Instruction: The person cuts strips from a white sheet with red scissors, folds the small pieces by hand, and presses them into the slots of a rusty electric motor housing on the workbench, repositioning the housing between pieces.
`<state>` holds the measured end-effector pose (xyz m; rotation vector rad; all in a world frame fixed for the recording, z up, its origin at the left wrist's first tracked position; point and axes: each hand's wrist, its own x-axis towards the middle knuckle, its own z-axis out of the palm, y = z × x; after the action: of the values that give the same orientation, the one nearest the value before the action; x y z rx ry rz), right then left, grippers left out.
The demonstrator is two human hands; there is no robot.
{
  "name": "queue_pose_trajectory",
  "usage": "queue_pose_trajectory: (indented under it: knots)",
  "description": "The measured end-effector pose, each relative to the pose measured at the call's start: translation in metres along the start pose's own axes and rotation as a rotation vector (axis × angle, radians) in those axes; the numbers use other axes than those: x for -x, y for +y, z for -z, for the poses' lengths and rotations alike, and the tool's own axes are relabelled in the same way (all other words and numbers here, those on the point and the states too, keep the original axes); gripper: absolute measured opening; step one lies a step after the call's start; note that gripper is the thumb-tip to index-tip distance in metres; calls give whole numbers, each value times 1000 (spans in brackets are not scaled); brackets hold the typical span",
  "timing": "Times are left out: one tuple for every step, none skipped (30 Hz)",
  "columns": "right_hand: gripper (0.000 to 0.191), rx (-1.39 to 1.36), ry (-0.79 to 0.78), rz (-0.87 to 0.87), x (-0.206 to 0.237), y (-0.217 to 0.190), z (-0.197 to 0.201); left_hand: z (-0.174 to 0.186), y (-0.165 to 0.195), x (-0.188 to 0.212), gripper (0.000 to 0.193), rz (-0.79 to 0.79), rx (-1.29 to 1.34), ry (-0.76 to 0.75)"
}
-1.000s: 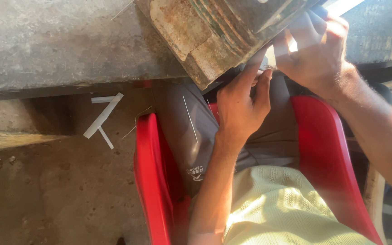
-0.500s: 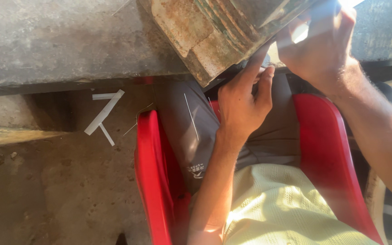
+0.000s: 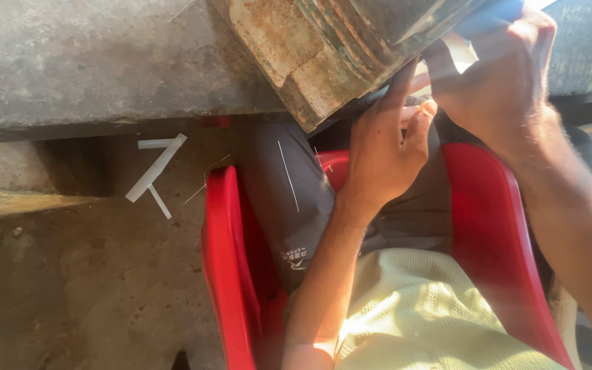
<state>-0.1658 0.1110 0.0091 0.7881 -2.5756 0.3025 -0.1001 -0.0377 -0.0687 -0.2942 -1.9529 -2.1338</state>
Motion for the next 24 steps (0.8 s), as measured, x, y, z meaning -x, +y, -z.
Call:
queue_pose_trajectory:
  knots:
    - [3,-6,-10,48,-1,-6,7,-1,-2,-2,43,-67,-11,24]
    - [4,32,-16,99,-2,-13,13,-2,-5,-3,25,-133,-22,46]
    - [5,70,-20,151,-2,-20,19,-3,-7,-4,15,-201,-33,70]
    - [8,149,-21,210,-4,-26,25,-4,-9,-4,10,-194,-8,72]
    - [9,251,-17,253,-5,-32,29,-5,-11,-4,15,-191,16,75]
    - [9,352,-10,297,-6,-37,33,-6,-13,-4,24,-185,41,76]
    - [10,474,-1,320,-4,-42,36,-6,-13,-4,17,-183,44,68]
    - [15,594,8,345,-4,-44,39,-7,-13,-3,17,-180,48,61]
    - [15,453,-27,331,-5,-43,42,-7,-13,-3,23,-180,48,55]
    - [16,314,-58,314,-8,-39,46,-8,-11,-3,22,-143,106,43]
    - [16,282,-67,330,-10,-36,47,-8,-9,-3,21,-106,163,32]
    - [16,249,-76,345,-10,-32,47,-9,-6,-3,21,-68,220,19]
    - [14,329,-63,390,-10,-28,47,-9,-4,-4,20,-67,192,26]
    - [13,335,-60,402,-9,-25,47,-9,-2,-4,19,-66,164,31]
    - [13,341,-57,414,-8,-23,48,-9,0,-5,19,-65,137,38]
    - [12,271,-64,395,-7,-20,49,-8,2,-6,18,-91,126,46]
    - [11,226,-82,375,-7,-19,50,-8,3,-7,18,-115,115,55]
    - [10,182,-100,354,-7,-19,51,-8,4,-7,17,-138,103,62]
    - [9,168,-126,330,-8,-17,53,-9,5,-7,17,-66,144,57]
    - [8,154,-150,304,-8,-18,52,-11,5,-7,24,4,182,49]
    - [9,133,-133,245,-7,-19,49,-12,6,-7,34,77,215,35]
    - [11,112,-114,181,-5,-22,44,-14,6,-7,32,115,197,37]
    - [13,94,-95,120,-2,-23,38,-16,7,-7,29,150,181,41]
    - [16,65,-40,131,-1,-21,34,-17,6,-8,27,180,165,50]
